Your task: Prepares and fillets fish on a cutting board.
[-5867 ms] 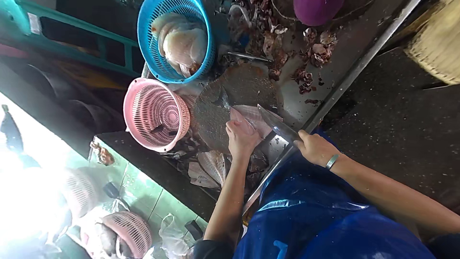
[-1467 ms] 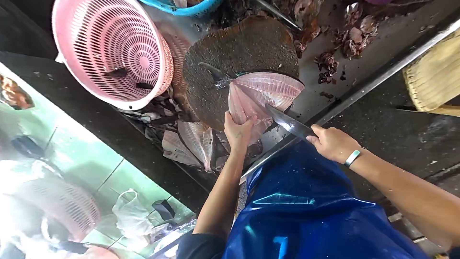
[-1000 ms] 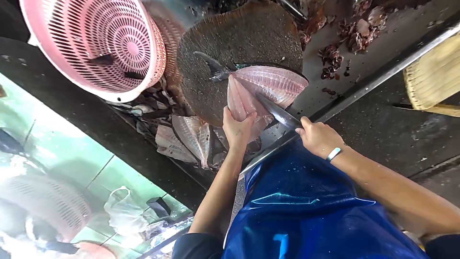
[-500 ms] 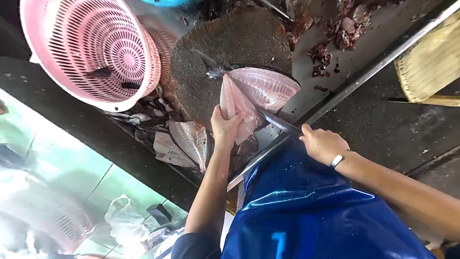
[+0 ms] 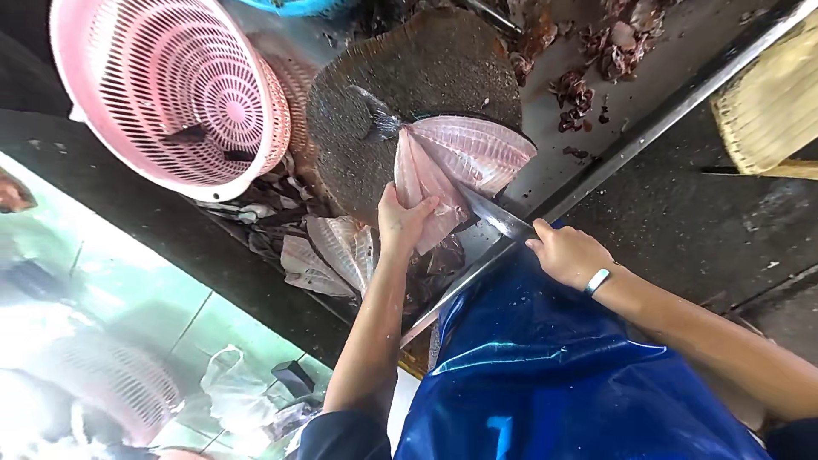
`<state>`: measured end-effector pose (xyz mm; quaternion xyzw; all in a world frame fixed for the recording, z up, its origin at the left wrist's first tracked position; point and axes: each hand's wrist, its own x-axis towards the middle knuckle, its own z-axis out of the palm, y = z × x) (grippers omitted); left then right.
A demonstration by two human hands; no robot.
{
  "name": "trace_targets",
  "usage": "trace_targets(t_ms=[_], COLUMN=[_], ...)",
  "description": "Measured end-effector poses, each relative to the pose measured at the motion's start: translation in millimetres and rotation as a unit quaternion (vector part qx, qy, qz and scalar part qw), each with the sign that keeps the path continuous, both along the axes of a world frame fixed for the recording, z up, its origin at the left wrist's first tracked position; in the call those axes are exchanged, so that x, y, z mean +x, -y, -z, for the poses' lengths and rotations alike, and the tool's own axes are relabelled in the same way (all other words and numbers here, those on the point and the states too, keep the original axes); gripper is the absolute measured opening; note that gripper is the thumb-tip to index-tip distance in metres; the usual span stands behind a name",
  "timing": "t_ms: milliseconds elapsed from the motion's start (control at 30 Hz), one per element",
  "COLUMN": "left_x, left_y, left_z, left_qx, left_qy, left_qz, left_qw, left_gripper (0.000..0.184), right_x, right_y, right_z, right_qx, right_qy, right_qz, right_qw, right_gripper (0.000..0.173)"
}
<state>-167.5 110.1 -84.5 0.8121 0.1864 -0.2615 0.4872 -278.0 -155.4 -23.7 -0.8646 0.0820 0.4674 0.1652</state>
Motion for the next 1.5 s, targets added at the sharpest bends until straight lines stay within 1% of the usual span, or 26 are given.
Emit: trace_targets(t_ms=[67, 167, 267, 333, 433, 500, 600, 733, 800, 933, 1067, 1367, 1467, 1500], left_x=[-1, -7, -14, -4, 15, 19, 4, -39, -51, -53, -49, -46, -46, -46], left_y=[0, 2, 1, -9, -29, -30, -30, -12, -12, -17, -20, -26, -29, -30], left_z=[1, 3, 0, -9, -23, -25, -13, -10, -7, 0, 1, 4, 4, 4], left_qx=[0.002, -0.028, -0.04, -0.009, 0.037, 0.037, -0.001, -0.054, -0.064, -0.068, -0.08, -0.109, -0.118, -0.121], left_qy=[0.003, 0.005, 0.023, 0.034, 0.033, 0.017, 0.0, -0.033, -0.035, -0.014, -0.006, -0.021, -0.025, -0.027], left_qz=[0.001, -0.014, -0.021, 0.009, 0.064, 0.075, 0.033, -0.057, -0.08, -0.079, -0.083, -0.078, -0.071, -0.069], left_qw=[1.0, 0.999, 0.999, 0.999, 0.997, 0.996, 0.999, 0.996, 0.994, 0.994, 0.993, 0.991, 0.99, 0.99], left_gripper=[0.057, 0.056, 0.056, 0.058, 0.059, 0.057, 0.054, 0.052, 0.052, 0.052, 0.051, 0.049, 0.05, 0.05], right_x=[9, 28, 33, 27, 6, 9, 6, -3, -3, -3, 0, 8, 14, 20], right_y=[-11, -28, -33, -27, -18, -15, -12, -10, -12, -17, -21, -42, -47, -49], right_z=[6, 5, -1, -9, -17, -23, -25, -15, -7, 3, 0, 10, 14, 14], right_qx=[0.005, 0.012, 0.011, 0.004, -0.016, -0.022, -0.01, -0.001, -0.003, -0.005, -0.021, -0.007, 0.019, 0.023], right_qy=[0.003, -0.002, 0.0, -0.001, 0.026, 0.011, 0.005, 0.019, 0.02, 0.023, 0.015, 0.031, 0.052, 0.043], right_qz=[0.018, 0.038, 0.03, 0.008, -0.004, -0.019, -0.02, -0.01, -0.02, -0.034, -0.042, 0.004, 0.026, 0.023], right_qw=[1.0, 0.999, 0.999, 1.0, 1.0, 1.0, 1.0, 1.0, 1.0, 0.999, 0.999, 0.999, 0.998, 0.999], right_gripper=[0.033, 0.033, 0.032, 0.029, 0.025, 0.026, 0.03, 0.031, 0.032, 0.031, 0.03, 0.032, 0.032, 0.032])
